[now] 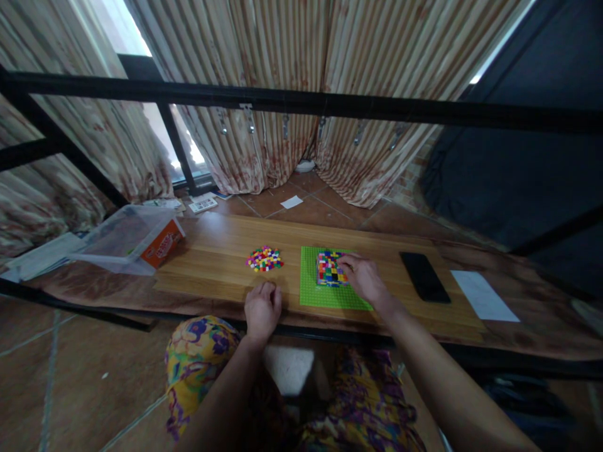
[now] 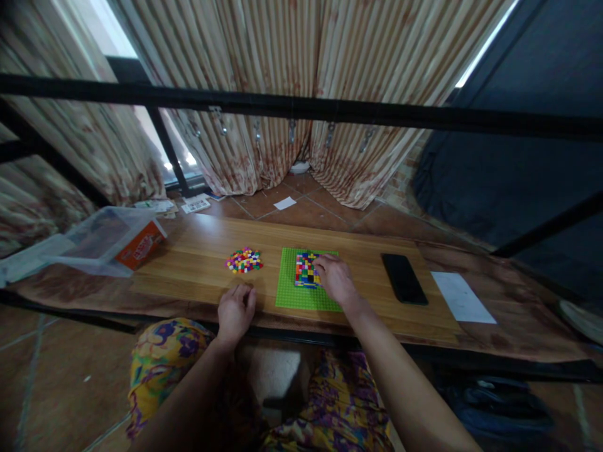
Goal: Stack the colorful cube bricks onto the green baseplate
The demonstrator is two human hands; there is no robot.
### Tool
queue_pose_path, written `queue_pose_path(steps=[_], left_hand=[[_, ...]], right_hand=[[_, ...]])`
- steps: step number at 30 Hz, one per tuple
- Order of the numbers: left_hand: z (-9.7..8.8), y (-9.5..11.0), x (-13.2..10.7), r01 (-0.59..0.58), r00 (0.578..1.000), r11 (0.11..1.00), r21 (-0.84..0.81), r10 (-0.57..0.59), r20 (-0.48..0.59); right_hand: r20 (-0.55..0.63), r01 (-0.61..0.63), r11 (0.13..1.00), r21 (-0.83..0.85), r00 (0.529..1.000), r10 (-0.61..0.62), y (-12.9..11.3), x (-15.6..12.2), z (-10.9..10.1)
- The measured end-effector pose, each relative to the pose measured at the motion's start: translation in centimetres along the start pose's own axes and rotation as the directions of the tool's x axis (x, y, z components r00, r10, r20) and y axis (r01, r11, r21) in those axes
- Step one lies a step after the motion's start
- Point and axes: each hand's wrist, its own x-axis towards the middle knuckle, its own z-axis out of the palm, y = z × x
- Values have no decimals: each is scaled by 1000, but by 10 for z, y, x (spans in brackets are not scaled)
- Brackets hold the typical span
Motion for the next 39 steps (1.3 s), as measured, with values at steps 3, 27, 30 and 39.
queue_pose_path(steps=[3,27,30,39], left_hand=[[1,0,0,2,1000,1000,0,-2,-4],[0,0,0,4,1000,1000,1,-4,-4],[1,-1,0,-2,1000,1000,6,2,-9],[2,-1,0,1,1000,1000,14,-1,-15]], right_hand=[[-13,19,1000,-6,1000,-19,0,0,1],[-289,98,995,-29,952,-102,12,-21,25],[-283,113,992,-47,951,-122,16,-20,23],[-283,113,993,-43,951,-120,9,-17,22]])
